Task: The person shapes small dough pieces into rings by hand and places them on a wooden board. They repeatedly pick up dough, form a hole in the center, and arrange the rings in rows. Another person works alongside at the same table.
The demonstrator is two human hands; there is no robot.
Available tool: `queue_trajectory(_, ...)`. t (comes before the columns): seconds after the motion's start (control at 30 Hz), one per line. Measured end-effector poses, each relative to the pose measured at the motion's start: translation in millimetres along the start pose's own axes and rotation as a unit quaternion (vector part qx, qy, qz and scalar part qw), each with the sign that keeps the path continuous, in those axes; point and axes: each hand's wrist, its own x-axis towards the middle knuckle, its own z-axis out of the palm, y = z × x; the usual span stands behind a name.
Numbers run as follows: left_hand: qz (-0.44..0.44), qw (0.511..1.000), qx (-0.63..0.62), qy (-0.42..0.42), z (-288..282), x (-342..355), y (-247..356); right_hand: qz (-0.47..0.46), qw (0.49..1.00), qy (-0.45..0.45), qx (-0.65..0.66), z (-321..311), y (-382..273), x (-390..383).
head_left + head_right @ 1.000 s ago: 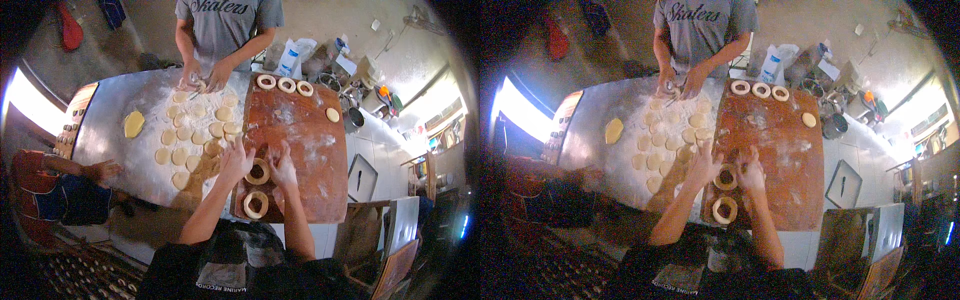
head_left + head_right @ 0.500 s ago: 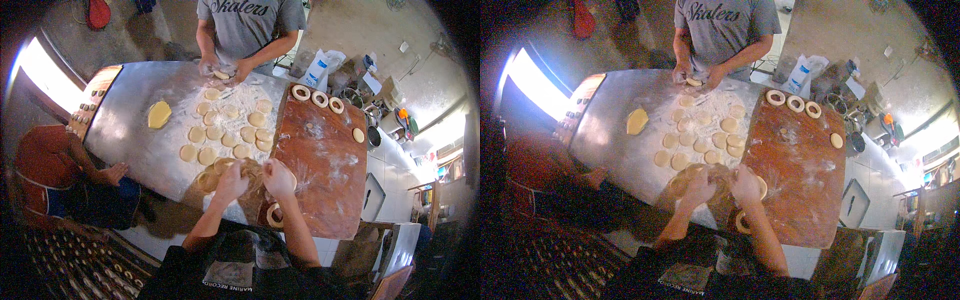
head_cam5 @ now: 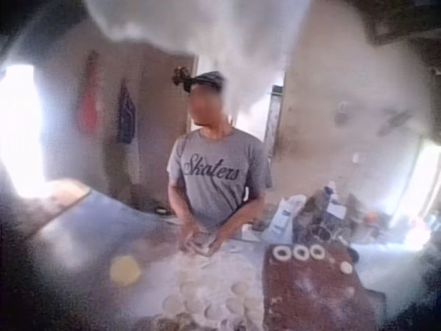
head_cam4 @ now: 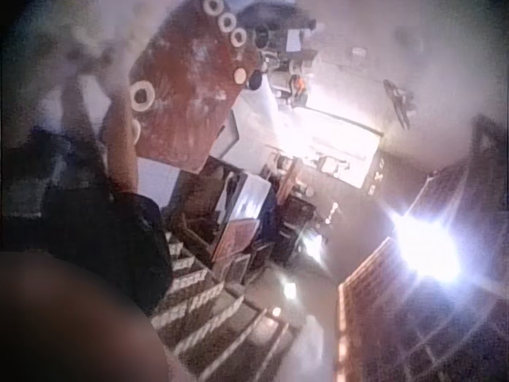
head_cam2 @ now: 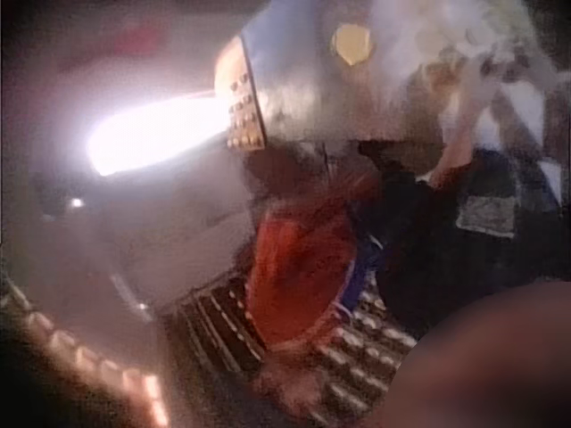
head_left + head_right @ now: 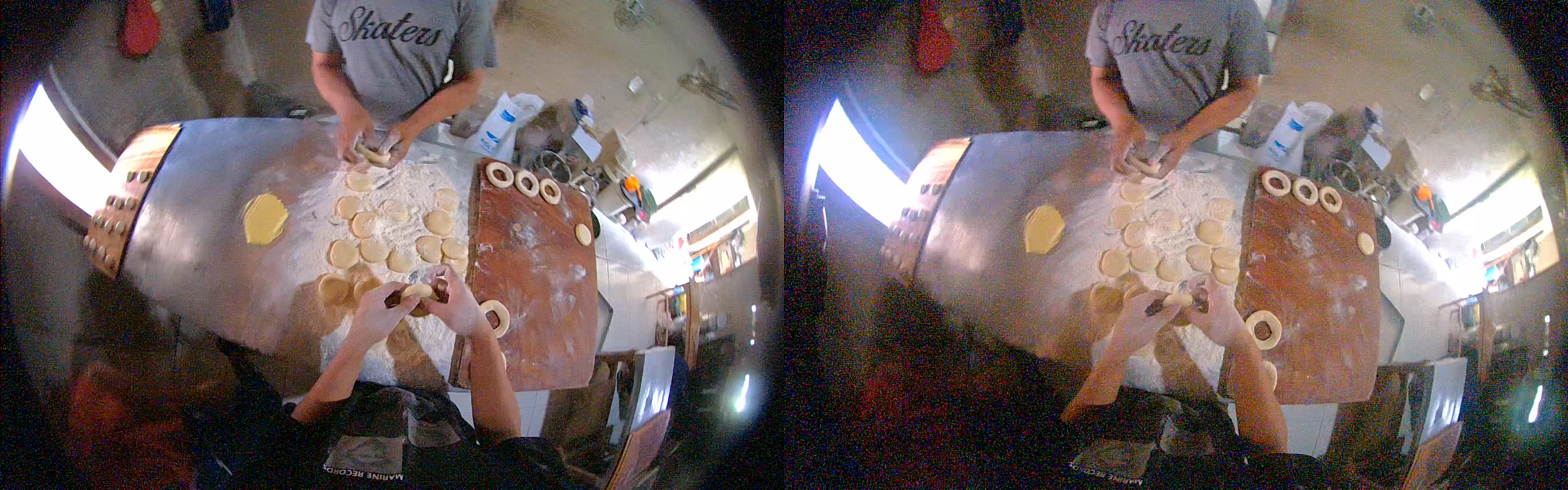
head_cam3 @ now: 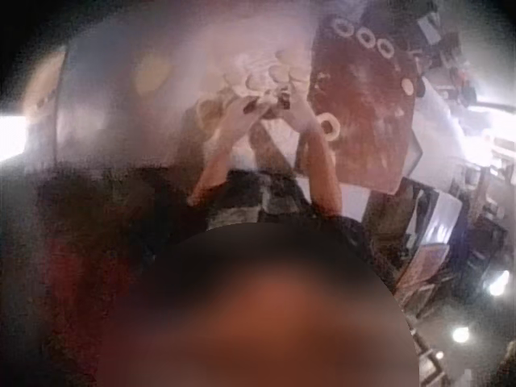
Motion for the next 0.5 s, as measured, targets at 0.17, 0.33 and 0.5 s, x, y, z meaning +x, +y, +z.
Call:
queue_trajectory(0.17, 0.148, 0.985, 0.091, 0.009, -6.7, 2.4, -1.2, -0.058, 0.938, 0.092, -0.329, 35.1, 4.0, 10.0)
queue_trajectory(0.33, 0.193, 0.973, 0.047, 0.121, -3.2, 17.4, -12.6, -0.065, 0.981, -0.044, 0.175, 34.9, 8.9, 5.3)
queue_trajectory(0.5, 0.165, 0.852, -0.493, -0.061, -5.9, 12.0, -12.2, -0.024, 0.985, 0.100, 0.141, 37.4, 13.7, 2.5)
